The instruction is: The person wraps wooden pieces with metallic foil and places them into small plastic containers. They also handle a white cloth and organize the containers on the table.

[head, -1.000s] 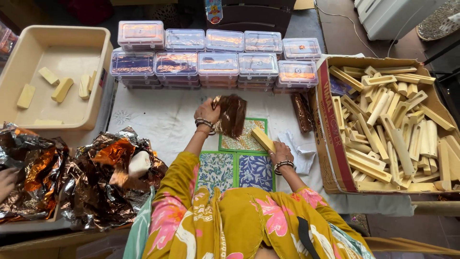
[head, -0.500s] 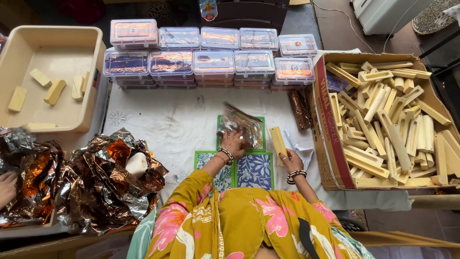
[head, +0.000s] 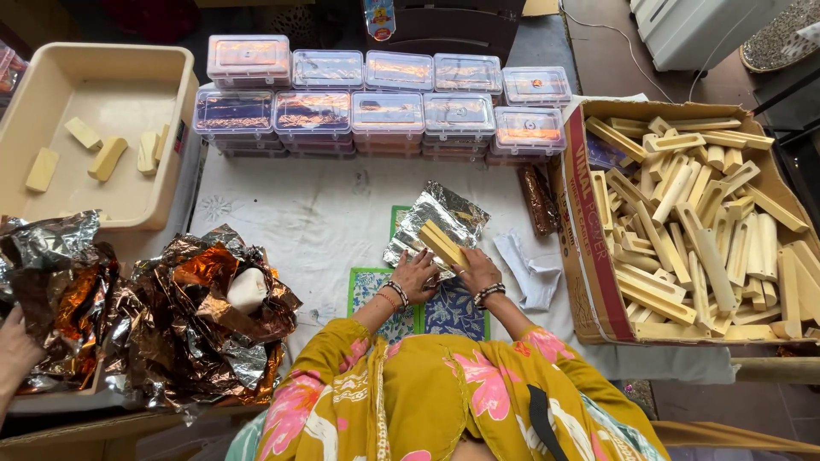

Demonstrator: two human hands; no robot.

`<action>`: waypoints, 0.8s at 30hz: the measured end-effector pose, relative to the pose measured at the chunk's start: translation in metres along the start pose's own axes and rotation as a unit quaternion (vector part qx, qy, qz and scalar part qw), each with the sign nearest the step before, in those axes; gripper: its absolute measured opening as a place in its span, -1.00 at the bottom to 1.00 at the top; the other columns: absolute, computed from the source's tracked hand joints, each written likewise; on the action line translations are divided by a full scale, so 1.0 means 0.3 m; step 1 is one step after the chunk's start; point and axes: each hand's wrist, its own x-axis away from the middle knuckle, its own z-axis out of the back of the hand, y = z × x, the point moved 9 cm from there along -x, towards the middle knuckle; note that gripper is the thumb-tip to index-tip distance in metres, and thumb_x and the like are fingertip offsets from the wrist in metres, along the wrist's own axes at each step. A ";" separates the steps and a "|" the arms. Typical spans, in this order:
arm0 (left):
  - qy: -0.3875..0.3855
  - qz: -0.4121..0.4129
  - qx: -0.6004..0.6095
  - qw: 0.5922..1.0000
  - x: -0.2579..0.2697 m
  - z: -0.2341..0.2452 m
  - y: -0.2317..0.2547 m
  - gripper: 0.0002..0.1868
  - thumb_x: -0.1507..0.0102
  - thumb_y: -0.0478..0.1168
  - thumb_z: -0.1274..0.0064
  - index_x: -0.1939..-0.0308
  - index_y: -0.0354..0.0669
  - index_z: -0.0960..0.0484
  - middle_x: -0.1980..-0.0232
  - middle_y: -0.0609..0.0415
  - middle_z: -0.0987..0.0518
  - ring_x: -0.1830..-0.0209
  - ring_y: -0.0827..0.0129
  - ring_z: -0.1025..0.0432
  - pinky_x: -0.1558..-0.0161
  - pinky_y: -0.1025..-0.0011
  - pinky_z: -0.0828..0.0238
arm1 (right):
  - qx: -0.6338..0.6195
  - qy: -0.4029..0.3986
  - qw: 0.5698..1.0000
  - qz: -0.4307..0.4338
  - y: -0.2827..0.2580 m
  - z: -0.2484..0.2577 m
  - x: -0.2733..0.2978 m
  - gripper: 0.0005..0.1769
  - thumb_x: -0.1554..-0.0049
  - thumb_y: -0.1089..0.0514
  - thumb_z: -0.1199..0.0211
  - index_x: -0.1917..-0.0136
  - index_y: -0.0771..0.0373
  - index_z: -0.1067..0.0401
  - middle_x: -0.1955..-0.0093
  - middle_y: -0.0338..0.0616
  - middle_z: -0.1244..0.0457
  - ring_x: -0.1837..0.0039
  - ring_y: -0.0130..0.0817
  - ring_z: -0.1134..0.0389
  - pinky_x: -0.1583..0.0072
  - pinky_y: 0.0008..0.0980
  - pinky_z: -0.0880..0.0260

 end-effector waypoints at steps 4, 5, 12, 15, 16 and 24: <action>0.038 0.011 0.018 0.999 0.017 -0.053 -0.014 -0.20 -0.21 0.29 -0.06 -0.47 0.23 -0.24 -0.64 -0.09 0.04 -0.66 0.07 0.21 -0.48 -0.31 0.39 | 0.020 -0.034 0.999 -0.002 -0.012 -0.050 -0.050 -0.43 -0.12 -0.10 -0.29 -0.35 0.05 -0.35 -0.20 -0.10 -0.29 -0.24 -0.06 -0.34 -0.21 -0.09 -0.37; 0.028 0.022 0.013 0.999 0.022 -0.062 -0.014 -0.20 -0.22 0.30 -0.04 -0.49 0.25 -0.21 -0.66 -0.11 0.08 -0.68 0.06 0.25 -0.47 -0.30 0.38 | 0.022 -0.036 0.999 0.005 -0.022 -0.061 -0.057 -0.44 -0.12 -0.10 -0.29 -0.35 0.05 -0.35 -0.21 -0.11 -0.29 -0.24 -0.05 -0.34 -0.22 -0.09 -0.37; -0.016 0.100 0.037 0.994 -0.072 -0.092 -0.005 -0.09 -0.26 0.32 -0.01 -0.55 0.01 -0.13 -0.67 -0.13 0.09 -0.69 0.03 0.30 -0.51 -0.36 0.50 | 0.031 -0.047 0.998 0.017 -0.074 -0.096 -0.091 -0.44 -0.14 -0.05 -0.27 -0.38 0.06 -0.33 -0.27 -0.10 -0.27 -0.28 -0.04 -0.33 -0.21 -0.06 -0.38; -0.046 0.118 0.060 0.990 -0.109 -0.092 -0.009 -0.01 -0.23 0.29 -0.07 -0.57 -0.09 -0.07 -0.67 -0.19 0.11 -0.69 -0.05 0.33 -0.50 -0.38 0.53 | 0.042 -0.036 0.998 0.010 -0.060 -0.087 -0.121 -0.43 -0.14 -0.08 -0.30 -0.38 0.07 -0.32 -0.27 -0.08 -0.26 -0.28 -0.04 -0.32 -0.23 -0.05 -0.37; -0.047 0.116 0.059 0.990 -0.119 -0.091 -0.011 -0.01 -0.23 0.29 -0.07 -0.57 -0.09 -0.07 -0.67 -0.19 0.11 -0.69 -0.05 0.33 -0.50 -0.38 0.53 | 0.041 -0.035 0.999 0.008 -0.074 -0.068 -0.121 -0.43 -0.14 -0.08 -0.30 -0.38 0.07 -0.32 -0.27 -0.08 -0.26 -0.28 -0.04 -0.32 -0.23 -0.05 -0.37; 0.133 0.128 0.274 0.944 -0.064 0.014 -0.070 -0.60 -0.20 0.03 -0.17 -0.08 0.05 -0.66 -0.29 -0.02 -0.48 -0.30 0.14 -0.37 -0.30 0.17 -0.33 | 0.041 -0.049 0.998 -0.018 -0.004 -0.112 -0.132 -0.43 -0.14 -0.05 -0.30 -0.40 0.00 -0.32 -0.23 -0.13 -0.27 -0.30 -0.08 -0.32 -0.25 -0.06 -0.38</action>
